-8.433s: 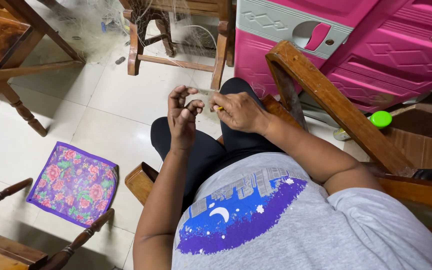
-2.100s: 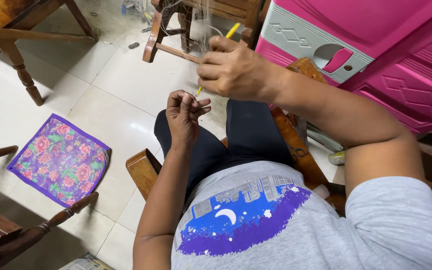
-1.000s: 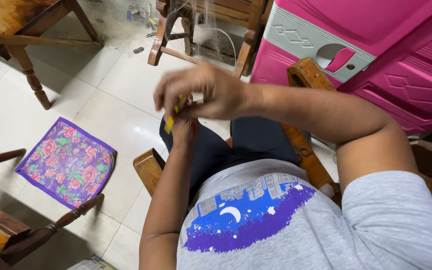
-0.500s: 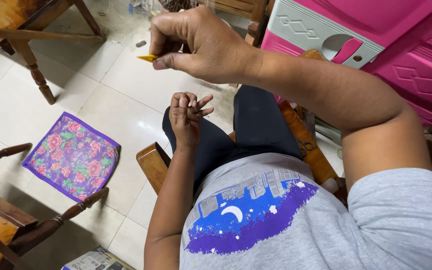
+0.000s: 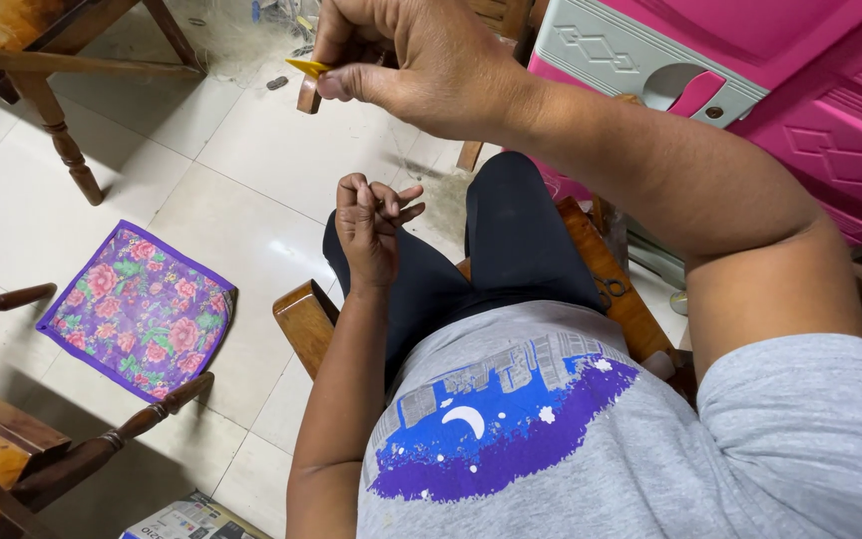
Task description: Repairing a fine-mesh fishing net using a netting needle and scissors
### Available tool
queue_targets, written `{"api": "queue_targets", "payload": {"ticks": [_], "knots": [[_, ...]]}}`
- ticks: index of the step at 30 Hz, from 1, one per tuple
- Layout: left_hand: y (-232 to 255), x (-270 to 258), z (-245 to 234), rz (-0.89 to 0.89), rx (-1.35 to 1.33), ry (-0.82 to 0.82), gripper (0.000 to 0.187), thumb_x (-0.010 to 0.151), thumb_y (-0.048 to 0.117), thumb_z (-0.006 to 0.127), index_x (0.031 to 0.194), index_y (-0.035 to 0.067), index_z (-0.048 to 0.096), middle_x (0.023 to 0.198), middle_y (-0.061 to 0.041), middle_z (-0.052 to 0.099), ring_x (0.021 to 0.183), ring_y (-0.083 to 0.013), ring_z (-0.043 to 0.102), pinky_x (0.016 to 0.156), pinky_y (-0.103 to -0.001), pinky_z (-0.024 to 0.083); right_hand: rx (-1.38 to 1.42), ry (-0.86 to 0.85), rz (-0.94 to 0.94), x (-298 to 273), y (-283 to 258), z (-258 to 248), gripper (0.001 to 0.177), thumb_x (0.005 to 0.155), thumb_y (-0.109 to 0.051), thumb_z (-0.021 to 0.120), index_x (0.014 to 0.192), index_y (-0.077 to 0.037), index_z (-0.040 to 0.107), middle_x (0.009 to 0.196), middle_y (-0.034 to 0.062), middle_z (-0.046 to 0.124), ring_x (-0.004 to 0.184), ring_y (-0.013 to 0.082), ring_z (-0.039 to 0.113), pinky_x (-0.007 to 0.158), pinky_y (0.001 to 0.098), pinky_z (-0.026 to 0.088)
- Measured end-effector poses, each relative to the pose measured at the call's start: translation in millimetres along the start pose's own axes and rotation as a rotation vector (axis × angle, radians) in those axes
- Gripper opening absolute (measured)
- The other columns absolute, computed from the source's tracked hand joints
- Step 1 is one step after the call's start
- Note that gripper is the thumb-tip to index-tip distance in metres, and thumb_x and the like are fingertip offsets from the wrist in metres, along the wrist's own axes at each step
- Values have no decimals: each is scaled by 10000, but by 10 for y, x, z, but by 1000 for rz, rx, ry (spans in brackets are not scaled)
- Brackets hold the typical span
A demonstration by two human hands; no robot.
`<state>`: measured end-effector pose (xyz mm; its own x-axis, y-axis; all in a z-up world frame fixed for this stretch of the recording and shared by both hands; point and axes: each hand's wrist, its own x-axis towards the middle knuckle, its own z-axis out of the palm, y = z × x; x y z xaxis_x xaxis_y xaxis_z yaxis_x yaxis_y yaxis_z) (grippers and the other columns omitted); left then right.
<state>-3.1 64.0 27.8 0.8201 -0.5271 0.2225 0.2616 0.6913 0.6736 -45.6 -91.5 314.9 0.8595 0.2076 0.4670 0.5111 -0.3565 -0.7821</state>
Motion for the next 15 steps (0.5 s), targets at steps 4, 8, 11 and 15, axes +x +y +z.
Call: {"api": "queue_targets", "payload": {"ticks": [4,8,11,15], "knots": [[-4,5,-44,-1,39,52,280,1201,406,731,1329,199,593,913,-15,637,1121,-414,891,902,-467,752,-66,15,-20,27,10,34,155,1210,8,861,1193,-83,737,1169,37,879,1044,103,762,940,242,612],[-79,24,-134,36,62,81,414,1139,243,739,1493,29,708,907,-8,570,1180,-422,886,976,-439,742,-155,39,-48,63,36,55,192,1178,-21,936,1168,-99,760,1129,14,884,1005,87,770,864,233,601],[-164,29,-187,60,67,119,333,1111,121,737,1410,-23,767,997,-80,703,1184,-414,896,987,-407,753,-159,42,-33,73,78,79,184,1163,-29,935,1165,-106,768,1113,4,864,1007,89,768,869,238,607],[-206,55,-188,51,43,217,144,1108,139,835,1213,44,815,994,-97,831,1089,-399,918,911,-380,770,-181,43,-50,86,119,89,188,1138,-10,948,1155,-85,776,1053,16,798,952,108,717,824,263,583]]}}
